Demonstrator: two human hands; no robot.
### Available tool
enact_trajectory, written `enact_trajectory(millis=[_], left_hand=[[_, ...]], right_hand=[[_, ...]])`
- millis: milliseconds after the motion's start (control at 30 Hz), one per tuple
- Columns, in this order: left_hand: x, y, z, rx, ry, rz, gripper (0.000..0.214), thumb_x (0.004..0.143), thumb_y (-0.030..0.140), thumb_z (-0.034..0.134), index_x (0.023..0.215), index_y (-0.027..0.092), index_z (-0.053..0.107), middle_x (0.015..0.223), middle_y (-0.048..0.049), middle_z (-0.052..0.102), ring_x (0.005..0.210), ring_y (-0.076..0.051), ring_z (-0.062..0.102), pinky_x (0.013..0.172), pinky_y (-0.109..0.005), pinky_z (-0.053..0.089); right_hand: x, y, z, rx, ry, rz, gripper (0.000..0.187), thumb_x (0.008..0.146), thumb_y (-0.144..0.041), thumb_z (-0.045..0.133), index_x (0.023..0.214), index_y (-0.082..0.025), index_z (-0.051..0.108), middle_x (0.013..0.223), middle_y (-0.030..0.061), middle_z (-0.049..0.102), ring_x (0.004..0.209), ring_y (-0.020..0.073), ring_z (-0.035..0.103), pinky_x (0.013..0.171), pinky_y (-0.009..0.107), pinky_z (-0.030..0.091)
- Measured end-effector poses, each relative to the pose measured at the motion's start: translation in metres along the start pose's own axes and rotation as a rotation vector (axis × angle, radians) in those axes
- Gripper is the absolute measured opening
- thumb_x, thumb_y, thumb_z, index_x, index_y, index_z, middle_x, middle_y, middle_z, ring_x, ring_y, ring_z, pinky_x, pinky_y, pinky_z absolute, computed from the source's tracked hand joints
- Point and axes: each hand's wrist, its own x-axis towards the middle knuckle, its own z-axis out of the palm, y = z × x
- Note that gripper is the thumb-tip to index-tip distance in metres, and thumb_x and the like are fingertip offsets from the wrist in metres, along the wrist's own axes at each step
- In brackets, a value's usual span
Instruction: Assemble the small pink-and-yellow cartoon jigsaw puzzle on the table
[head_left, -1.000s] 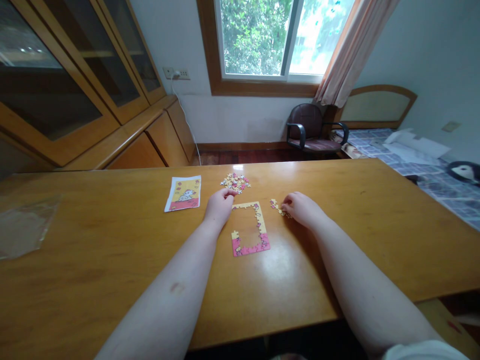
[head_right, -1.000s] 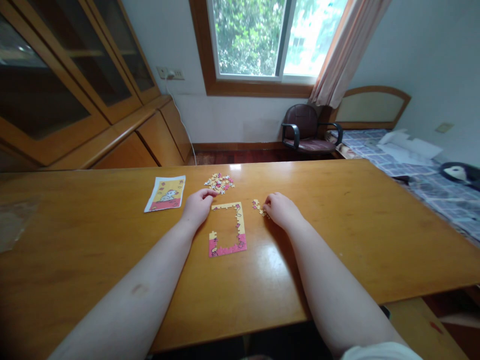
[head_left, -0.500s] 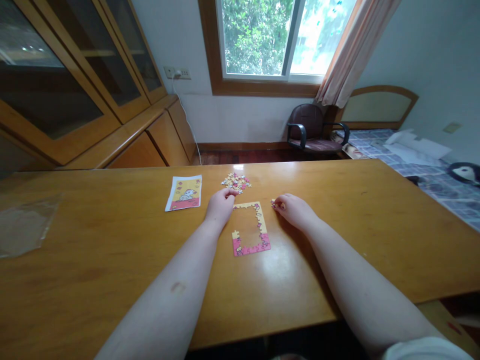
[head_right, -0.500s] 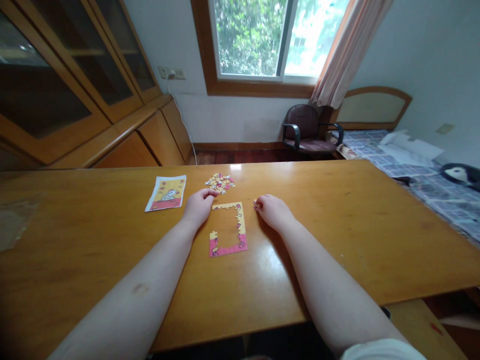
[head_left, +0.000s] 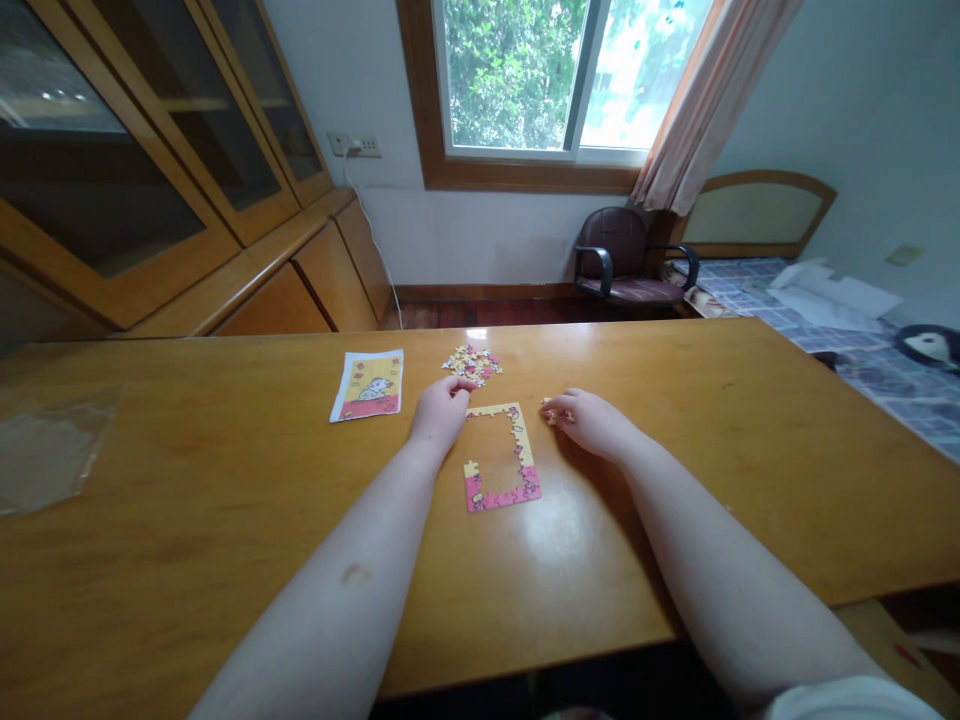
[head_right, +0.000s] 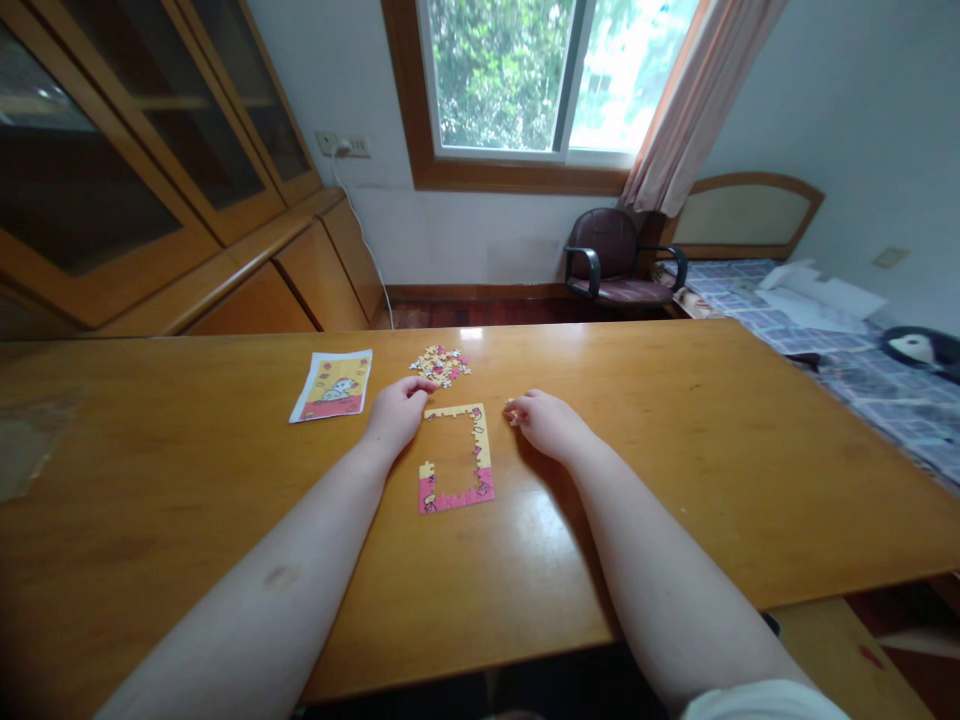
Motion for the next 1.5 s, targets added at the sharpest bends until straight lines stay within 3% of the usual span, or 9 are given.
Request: enact_trajectory(millis=[333,600,767,1100,1500], left_hand=[[-0.001,0.002,-0.001,-0.008,-0.007,-0.002,0.031,0.072,0.020,0.046,0.089,0.020,0.072,0.071,-0.0004,0.068,0.066,-0.018,0.060,0.062,-0.027,0.045],[-0.001,0.001,-0.001,-0.014,-0.008,-0.014,0.031,0.072,0.021,0.046,0.089,0.020,0.072,0.071,-0.0006,0.068,0.065,-0.018,0.059,0.060,-0.026,0.044],[-0.001,-0.001,-0.001,-0.005,-0.002,-0.009,0.031,0.073,0.021,0.046,0.089,0.020,0.072,0.072,-0.0006,0.068,0.066,-0.018,0.060,0.062,-0.027,0.045],[0.000,0.002,-0.001,-0.022,-0.010,0.009,0.029,0.072,0.018,0.047,0.086,0.020,0.072,0.086,-0.0026,0.073,0.083,-0.021,0.064,0.075,-0.029,0.049],[-0.004,0.003,0.002,-0.036,-0.089,0.154,0.027,0.074,0.018,0.048,0.088,0.020,0.072,0.087,-0.0024,0.071,0.078,-0.018,0.063,0.077,-0.029,0.050]], right_hand=[[0.002,-0.004,-0.002,0.003,-0.031,0.071,0.010,0.080,-0.018,0.062,0.086,-0.020,0.070,0.092,0.0049,0.062,0.081,0.0155,0.060,0.077,0.024,0.044],[-0.003,-0.006,-0.005,0.042,-0.029,0.004,0.013,0.081,-0.023,0.063,0.092,-0.021,0.070,0.097,0.0054,0.062,0.085,0.0158,0.061,0.081,0.025,0.045],[-0.004,-0.011,-0.007,0.028,-0.066,0.047,0.006,0.079,-0.018,0.065,0.083,-0.019,0.069,0.095,0.0058,0.062,0.081,0.0159,0.061,0.079,0.025,0.045],[-0.005,-0.009,-0.003,0.022,-0.087,-0.020,0.004,0.079,-0.015,0.062,0.081,-0.017,0.064,0.092,0.0067,0.063,0.084,0.0165,0.059,0.080,0.026,0.045],[-0.007,-0.013,-0.003,0.182,-0.083,-0.025,0.004,0.073,-0.015,0.064,0.073,-0.018,0.062,0.077,0.0007,0.065,0.071,0.0134,0.056,0.066,0.024,0.041]])
